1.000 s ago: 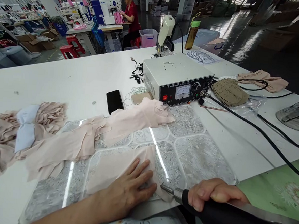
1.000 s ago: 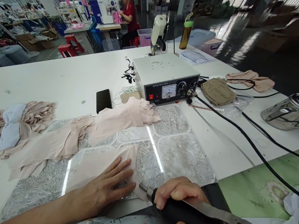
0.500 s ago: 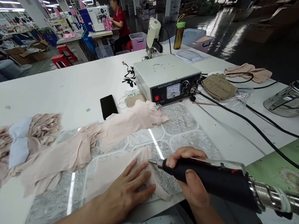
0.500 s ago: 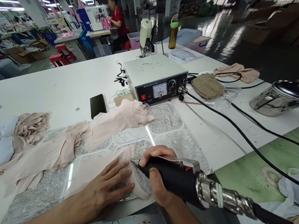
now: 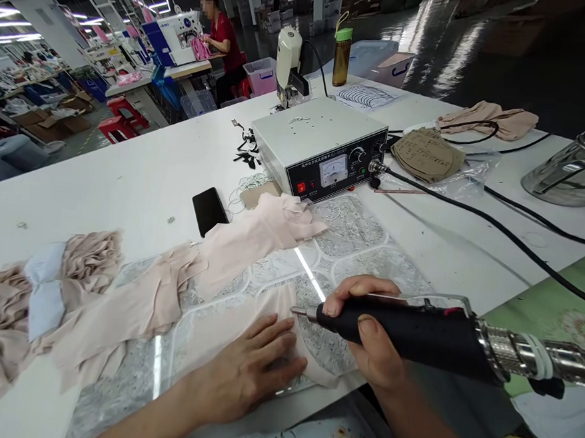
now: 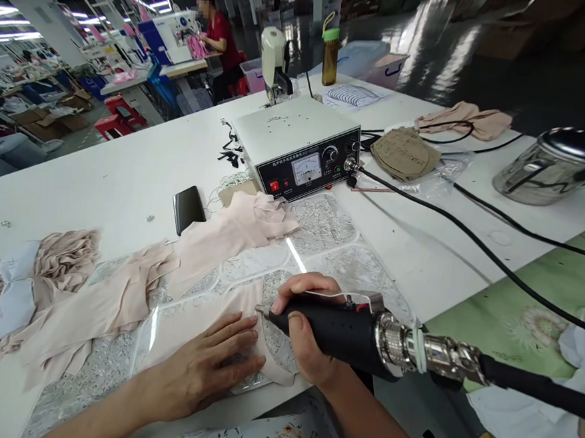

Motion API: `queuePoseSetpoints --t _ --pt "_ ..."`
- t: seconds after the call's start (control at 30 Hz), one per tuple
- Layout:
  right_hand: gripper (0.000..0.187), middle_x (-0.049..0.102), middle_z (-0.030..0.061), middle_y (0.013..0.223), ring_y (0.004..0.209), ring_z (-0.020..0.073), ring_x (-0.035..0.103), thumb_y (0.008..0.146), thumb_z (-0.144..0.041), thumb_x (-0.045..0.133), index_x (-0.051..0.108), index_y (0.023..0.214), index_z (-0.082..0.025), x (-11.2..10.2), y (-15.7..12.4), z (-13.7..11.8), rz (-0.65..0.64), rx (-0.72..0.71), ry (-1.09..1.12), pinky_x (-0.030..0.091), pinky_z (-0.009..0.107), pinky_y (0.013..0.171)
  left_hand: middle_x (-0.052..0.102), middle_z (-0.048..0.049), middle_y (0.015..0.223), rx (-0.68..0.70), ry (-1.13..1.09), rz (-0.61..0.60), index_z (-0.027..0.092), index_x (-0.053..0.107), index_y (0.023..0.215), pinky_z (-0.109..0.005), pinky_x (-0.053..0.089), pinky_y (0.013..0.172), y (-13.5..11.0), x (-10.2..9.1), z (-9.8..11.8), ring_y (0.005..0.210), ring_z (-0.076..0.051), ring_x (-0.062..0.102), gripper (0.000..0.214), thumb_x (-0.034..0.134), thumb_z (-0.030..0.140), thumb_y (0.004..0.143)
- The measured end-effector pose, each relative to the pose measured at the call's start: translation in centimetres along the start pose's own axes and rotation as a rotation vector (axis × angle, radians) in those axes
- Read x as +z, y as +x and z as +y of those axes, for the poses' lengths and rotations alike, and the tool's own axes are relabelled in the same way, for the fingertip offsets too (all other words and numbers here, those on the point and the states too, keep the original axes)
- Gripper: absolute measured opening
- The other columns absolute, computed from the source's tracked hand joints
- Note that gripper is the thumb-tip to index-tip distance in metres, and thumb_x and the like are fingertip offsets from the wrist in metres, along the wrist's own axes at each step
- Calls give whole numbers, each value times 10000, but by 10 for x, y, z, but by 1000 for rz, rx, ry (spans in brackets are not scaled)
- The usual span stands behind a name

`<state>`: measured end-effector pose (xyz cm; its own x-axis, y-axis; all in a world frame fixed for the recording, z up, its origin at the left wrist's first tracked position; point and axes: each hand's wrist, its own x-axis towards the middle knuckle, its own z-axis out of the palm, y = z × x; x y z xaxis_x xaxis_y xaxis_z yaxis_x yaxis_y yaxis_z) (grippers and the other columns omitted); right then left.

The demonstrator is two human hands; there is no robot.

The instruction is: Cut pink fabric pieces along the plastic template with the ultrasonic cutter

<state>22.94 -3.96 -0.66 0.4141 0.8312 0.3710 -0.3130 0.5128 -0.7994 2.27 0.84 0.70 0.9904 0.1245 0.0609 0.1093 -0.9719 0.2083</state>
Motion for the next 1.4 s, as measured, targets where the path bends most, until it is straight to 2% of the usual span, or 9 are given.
queuePoseSetpoints --t 0.33,0.57,0.77,0.93,1.13,1.4 --pt "133 566 7 880 685 148 586 863 -310 549 544 981 -250 2 4 0 12 -15 -3 509 360 662 591 -127 1200 4 -23 -57 150 509 1298 -522 333 1115 0 -3 1 1385 -336 324 325 411 174 989" --pt "146 576 12 859 652 149 591 854 -321 563 565 974 -239 1 7 0 14 -42 -16 518 366 634 605 -119 1176 -55 -55 -79 124 447 1359 -514 303 1136 2 -3 5 1386 -327 324 373 403 168 991" --pt "145 574 9 864 661 151 588 843 -323 565 573 961 -239 2 7 1 21 -14 3 518 373 648 602 -98 1141 -74 -84 -77 190 505 1309 -516 322 1124 2 -5 7 1378 -325 343 329 387 198 1002" --pt "150 569 13 825 640 142 574 815 -314 580 586 934 -223 0 5 -8 67 -1 75 505 339 607 595 -93 1145 -83 -87 -73 199 506 1304 -505 310 1133 1 -4 7 1385 -315 330 324 369 211 1011" --pt "151 538 17 808 650 136 566 818 -330 583 594 917 -216 -13 -9 -28 63 117 120 517 323 604 588 -92 1124 -87 -97 -101 199 511 1293 -503 298 1136 3 -6 7 1385 -311 324 329 330 212 1019" --pt "144 528 22 799 653 143 560 830 -330 560 589 923 -223 -12 -14 -28 30 126 111 525 332 596 602 -96 1121 -79 -56 -71 201 521 1295 -499 296 1131 2 -6 8 1366 -307 353 340 357 193 997"
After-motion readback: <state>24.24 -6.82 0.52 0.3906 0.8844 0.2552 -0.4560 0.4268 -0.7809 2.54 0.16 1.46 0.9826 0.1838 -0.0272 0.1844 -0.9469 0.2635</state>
